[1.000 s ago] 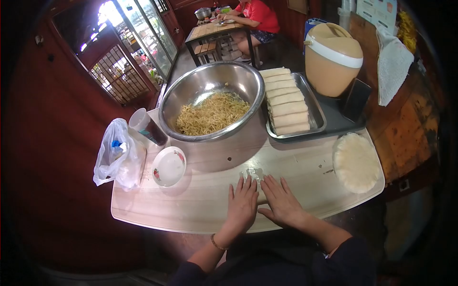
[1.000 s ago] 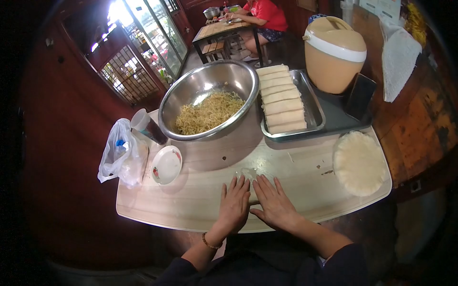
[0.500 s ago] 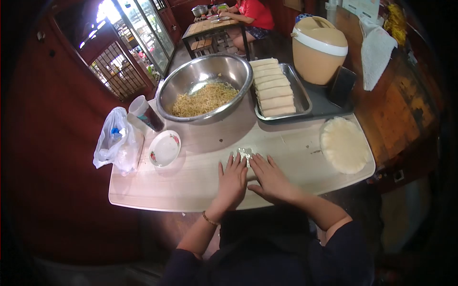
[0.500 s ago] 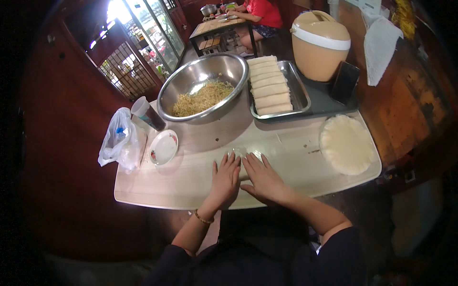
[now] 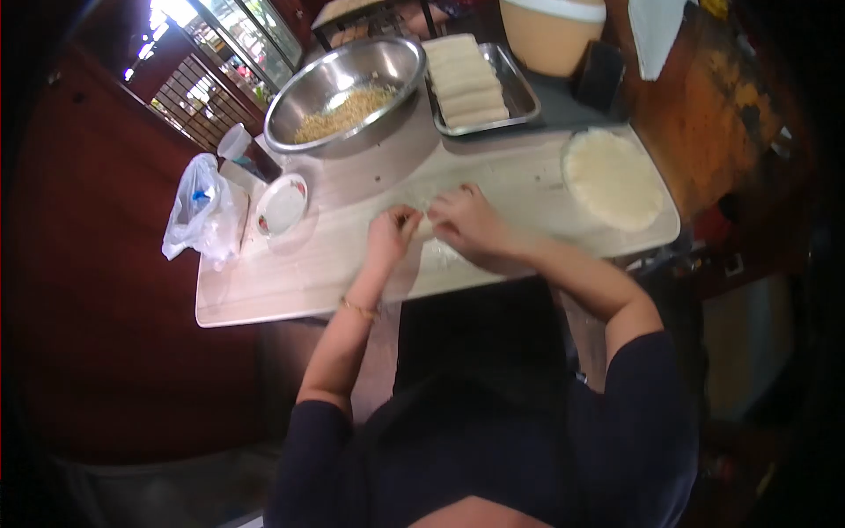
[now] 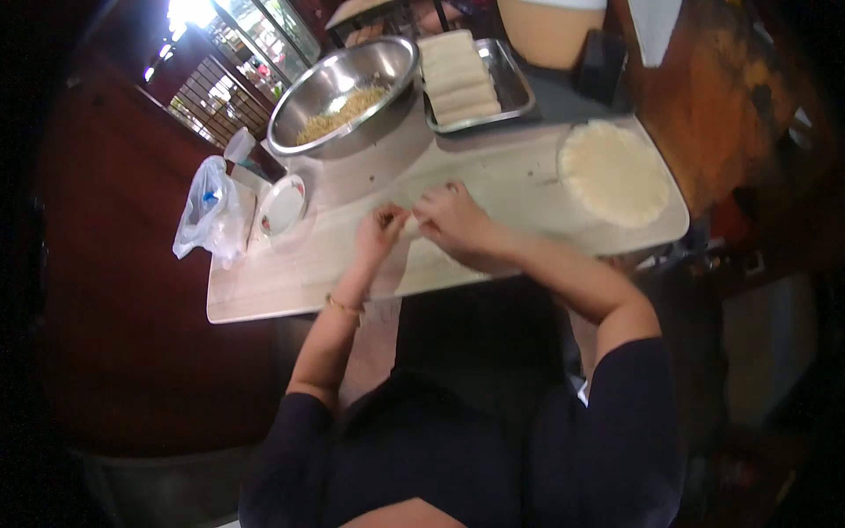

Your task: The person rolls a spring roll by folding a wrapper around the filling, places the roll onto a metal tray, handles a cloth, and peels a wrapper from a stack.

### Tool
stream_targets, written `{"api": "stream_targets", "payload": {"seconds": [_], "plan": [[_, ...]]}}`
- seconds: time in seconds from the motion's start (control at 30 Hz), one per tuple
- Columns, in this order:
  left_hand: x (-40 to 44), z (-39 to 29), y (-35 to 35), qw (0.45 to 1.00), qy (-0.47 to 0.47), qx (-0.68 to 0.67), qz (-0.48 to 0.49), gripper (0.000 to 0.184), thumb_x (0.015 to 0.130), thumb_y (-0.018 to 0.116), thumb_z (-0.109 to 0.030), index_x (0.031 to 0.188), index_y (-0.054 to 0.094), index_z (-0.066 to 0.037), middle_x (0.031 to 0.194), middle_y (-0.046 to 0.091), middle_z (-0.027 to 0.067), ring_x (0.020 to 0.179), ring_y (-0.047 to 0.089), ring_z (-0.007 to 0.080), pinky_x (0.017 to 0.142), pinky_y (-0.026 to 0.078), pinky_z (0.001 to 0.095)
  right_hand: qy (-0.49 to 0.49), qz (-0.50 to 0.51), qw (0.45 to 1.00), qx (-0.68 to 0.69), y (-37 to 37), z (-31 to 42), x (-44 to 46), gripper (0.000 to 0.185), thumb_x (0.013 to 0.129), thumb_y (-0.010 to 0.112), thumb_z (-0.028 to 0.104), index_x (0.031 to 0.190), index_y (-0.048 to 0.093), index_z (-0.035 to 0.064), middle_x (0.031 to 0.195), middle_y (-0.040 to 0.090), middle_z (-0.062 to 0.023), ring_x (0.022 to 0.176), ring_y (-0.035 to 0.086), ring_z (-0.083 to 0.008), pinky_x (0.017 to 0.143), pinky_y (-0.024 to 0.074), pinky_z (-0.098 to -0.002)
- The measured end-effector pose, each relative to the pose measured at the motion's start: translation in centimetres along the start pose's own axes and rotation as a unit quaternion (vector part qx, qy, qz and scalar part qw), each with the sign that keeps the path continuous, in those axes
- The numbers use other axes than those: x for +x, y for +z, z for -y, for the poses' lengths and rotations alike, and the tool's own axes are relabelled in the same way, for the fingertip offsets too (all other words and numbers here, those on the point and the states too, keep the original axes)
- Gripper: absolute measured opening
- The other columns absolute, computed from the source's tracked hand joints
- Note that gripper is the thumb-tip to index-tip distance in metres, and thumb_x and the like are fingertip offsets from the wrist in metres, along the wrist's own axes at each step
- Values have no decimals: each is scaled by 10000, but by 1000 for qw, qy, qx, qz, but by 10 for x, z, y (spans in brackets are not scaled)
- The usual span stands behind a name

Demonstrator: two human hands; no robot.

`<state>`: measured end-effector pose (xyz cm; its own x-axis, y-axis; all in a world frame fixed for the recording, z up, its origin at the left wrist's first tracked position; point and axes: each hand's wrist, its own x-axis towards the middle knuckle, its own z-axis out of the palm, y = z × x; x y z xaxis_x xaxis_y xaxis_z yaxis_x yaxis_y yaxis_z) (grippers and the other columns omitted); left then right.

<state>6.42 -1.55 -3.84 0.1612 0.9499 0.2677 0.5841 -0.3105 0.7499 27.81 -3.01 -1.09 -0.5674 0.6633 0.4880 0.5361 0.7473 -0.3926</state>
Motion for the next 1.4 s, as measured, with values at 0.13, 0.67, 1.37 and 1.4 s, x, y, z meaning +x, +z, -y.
{"api": "stream_targets", "payload": {"seconds": [0.13, 0.67, 1.37, 1.4], "plan": [[4, -8, -8, 999, 14, 38, 18, 205, 859, 736, -207, 857, 707, -4, 682, 660, 114, 583, 613, 206, 586, 477, 337, -45, 47, 997, 38, 1, -32, 13, 176, 814, 714, 233, 911, 599, 141, 943, 646, -31, 964, 615, -252, 919, 378, -514], [-31, -20, -42, 981, 125, 125, 78, 470, 842, 758, -165, 1262, 612, -10, 1124, 691, 118, 740, 607, 169, 628, 477, 276, -13, 67, 997, -31, 21, -55, 52, 188, 895, 613, 305, 862, 712, 149, 995, 631, -61, 1020, 591, -266, 889, 368, -530], [87, -50, -26, 976, 47, -101, -186, 357, 925, 663, -208, 1248, 611, -67, 780, 680, 86, 664, 597, 242, 779, 468, 360, -64, 74, 964, -247, -6, -28, 50, 203, 775, 626, 149, 961, 651, 70, 927, 667, -86, 900, 656, -247, 787, 521, -355], [90, -48, -19, 974, 47, -110, -191, 357, 925, 663, -208, 1248, 611, -67, 780, 680, 86, 664, 597, 242, 779, 468, 360, -34, 58, 962, -265, -23, -35, 48, 181, 774, 619, 136, 942, 638, 75, 901, 650, -77, 887, 644, -238, 779, 517, -359]]}}
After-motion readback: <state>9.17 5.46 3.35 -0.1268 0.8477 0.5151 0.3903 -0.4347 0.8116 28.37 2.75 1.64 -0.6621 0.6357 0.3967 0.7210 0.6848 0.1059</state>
